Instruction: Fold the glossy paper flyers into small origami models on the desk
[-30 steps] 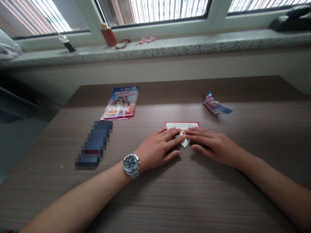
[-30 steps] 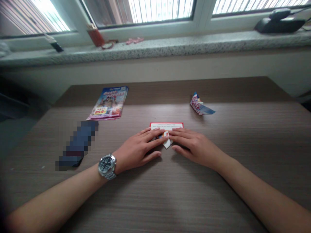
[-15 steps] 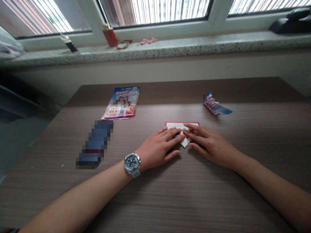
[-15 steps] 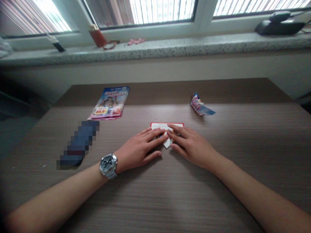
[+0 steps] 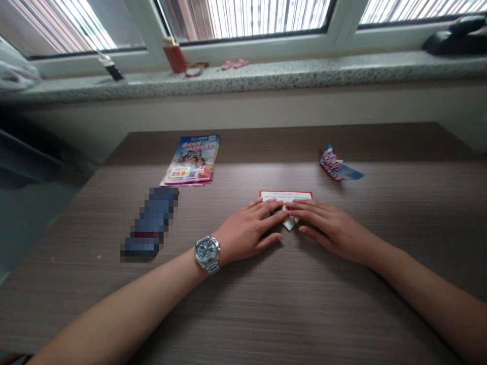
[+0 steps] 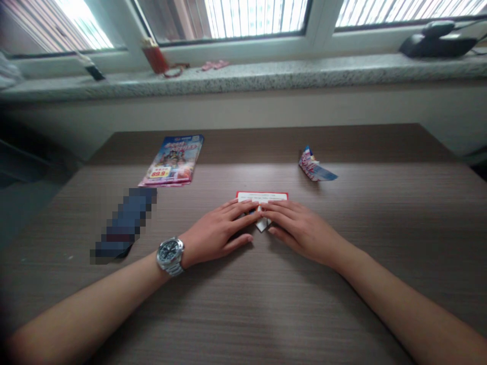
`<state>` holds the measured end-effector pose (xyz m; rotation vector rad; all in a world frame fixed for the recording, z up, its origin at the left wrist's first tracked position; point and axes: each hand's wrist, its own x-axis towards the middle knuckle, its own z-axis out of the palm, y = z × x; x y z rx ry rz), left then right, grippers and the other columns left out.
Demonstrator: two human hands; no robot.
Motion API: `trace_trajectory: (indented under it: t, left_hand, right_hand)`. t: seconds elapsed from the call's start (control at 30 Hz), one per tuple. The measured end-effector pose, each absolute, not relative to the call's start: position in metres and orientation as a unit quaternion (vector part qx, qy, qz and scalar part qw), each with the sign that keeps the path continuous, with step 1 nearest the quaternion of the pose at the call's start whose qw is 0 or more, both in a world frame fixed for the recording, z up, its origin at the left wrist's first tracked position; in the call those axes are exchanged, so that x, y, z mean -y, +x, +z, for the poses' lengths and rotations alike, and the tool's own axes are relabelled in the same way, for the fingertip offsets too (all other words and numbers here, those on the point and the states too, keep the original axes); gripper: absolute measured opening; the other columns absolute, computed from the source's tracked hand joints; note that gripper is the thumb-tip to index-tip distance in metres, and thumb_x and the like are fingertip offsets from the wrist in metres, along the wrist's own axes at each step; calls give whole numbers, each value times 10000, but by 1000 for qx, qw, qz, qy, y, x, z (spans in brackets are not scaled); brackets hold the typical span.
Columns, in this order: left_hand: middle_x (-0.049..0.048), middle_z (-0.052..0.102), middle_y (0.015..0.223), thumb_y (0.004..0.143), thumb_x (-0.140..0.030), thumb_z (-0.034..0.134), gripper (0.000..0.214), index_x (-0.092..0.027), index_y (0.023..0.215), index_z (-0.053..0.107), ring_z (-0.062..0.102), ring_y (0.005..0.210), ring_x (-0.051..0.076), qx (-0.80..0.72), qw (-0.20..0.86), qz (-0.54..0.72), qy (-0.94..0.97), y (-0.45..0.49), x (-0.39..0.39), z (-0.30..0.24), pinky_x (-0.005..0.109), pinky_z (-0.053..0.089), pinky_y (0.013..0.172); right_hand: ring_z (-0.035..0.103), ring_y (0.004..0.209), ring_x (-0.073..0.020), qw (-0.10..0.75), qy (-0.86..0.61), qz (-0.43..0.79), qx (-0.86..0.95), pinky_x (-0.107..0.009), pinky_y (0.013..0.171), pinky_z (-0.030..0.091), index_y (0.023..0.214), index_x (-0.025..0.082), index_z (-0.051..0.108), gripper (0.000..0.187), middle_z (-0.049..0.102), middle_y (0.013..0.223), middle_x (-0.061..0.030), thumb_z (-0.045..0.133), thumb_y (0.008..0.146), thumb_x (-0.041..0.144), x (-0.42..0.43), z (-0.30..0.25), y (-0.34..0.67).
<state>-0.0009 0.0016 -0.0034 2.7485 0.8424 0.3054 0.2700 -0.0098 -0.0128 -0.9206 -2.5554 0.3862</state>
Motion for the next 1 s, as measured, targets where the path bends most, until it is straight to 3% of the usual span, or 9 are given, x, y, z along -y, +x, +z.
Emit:
trace_trajectory:
  t: [0.2, 0.37, 0.6, 1.0]
  left_hand:
    - [91, 413, 1565, 1030, -447, 451, 537, -247, 1523, 378, 390, 1451, 249, -284, 127, 107, 944, -1, -2, -3, 445, 296, 1234]
    - [87, 408, 1574, 1024, -449, 466, 539, -226, 1508, 380, 370, 1466, 223, -278, 150, 110, 942, -3, -5, -3, 424, 282, 1244]
    - [112, 359, 1602, 1022, -432, 470, 542, -175, 1492, 386, 326, 1495, 209, -260, 142, 97, 950, -7, -6, -2, 408, 231, 1266]
    - [106, 382, 1591, 1029, -456, 441, 552, -190, 1508, 373, 347, 1485, 206, -264, 124, 92, 952, -6, -6, -1, 420, 185, 1277]
  right_hand:
    - [524, 1348, -273, 178, -344, 133, 912, -514, 1097, 463, 1398, 226, 517, 415, 598, 1432, -117, 533, 989, 292, 11, -12, 270]
    - [469, 1401, -273, 161, -325, 143, 921, -527, 1135, 419, 1417, 227, 510, 438, 536, 1497, -115, 533, 989, 314, 9, -9, 274]
    - [399, 1450, -292, 121, -277, 141, 943, -553, 1177, 339, 1484, 320, 481, 543, 426, 1581, -72, 599, 957, 374, 6, -8, 282]
    - [382, 1457, -314, 121, -263, 138, 947, -585, 1168, 322, 1454, 329, 523, 521, 394, 1598, -88, 616, 945, 390, 6, -8, 283]
